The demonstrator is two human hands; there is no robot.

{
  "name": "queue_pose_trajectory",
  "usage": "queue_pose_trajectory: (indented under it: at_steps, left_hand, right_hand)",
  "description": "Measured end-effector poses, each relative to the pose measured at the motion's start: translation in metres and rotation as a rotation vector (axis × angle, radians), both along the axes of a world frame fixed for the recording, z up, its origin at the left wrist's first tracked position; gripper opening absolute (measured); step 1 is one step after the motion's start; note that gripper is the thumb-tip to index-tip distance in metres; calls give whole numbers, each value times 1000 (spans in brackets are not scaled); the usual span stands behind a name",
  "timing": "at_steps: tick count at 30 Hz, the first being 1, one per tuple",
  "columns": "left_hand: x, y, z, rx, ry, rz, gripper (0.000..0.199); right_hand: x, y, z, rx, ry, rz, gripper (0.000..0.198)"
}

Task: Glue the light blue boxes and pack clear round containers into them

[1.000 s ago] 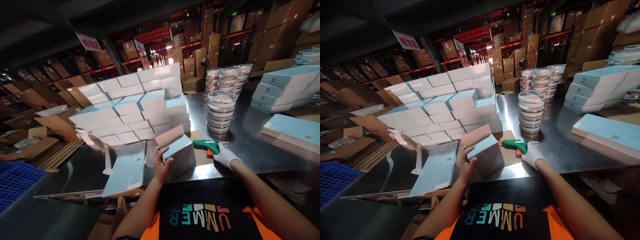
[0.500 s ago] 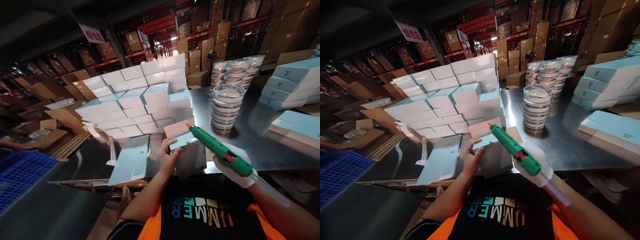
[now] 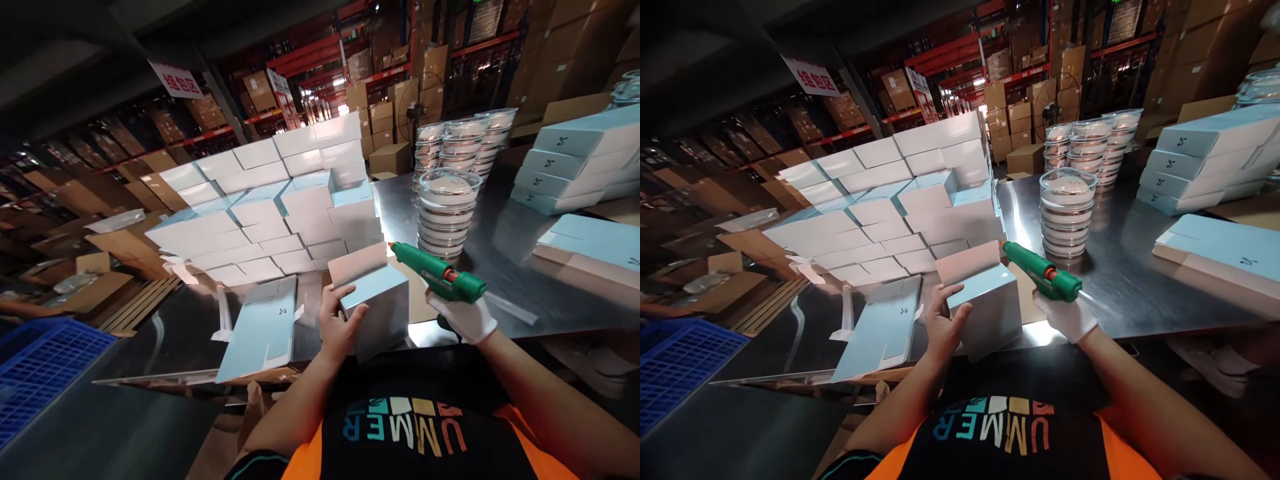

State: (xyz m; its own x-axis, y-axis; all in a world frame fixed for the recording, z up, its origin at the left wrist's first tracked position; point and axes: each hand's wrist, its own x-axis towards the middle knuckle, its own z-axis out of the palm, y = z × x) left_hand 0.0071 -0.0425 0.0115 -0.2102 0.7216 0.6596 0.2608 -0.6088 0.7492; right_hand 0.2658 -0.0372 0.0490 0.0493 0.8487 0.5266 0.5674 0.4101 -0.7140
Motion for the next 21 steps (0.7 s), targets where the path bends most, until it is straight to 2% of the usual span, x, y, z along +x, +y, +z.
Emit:
queue_pose_trajectory:
  at_steps: [2,4,6,7,9,11,13,15,17,19,21]
  left_hand:
    - [-3,3,1,-9,-28,2,51]
    - [-4,6,1,-30,-52,7,55]
    - [-6,9,2,-43,-75,11,58]
    - [-7,10,3,-45,-84,11,59]
    - [-9,13,2,-47,-91,5,58]
    - [-11,15,1,-48,-84,-10,56]
    - [-11,18,-1,-45,-71,-22,58]
    - [-10,21,-3,-31,-50,-43,61]
    - [-10,23,-6,-2,-22,-81,62]
    - [-12,25,-9,40,3,-130,59]
    - [-13,26,-12,76,34,-155,58]
  right_hand:
    - [7,14,-12,-196,204,80,41]
    - [17,28,-24,-499,420,121,45]
    - [30,41,-33,-697,439,10,50]
    - [37,46,-35,-711,365,-82,51]
    - [47,51,-35,-639,220,-227,46]
    - [45,51,-29,-541,179,-261,40]
    - [28,48,-19,-435,230,-129,39]
    - [0,45,-8,-352,325,135,50]
    - [-27,46,2,-309,363,366,52]
    - [-43,47,7,-308,327,449,43]
    - [-45,49,7,-301,296,486,38]
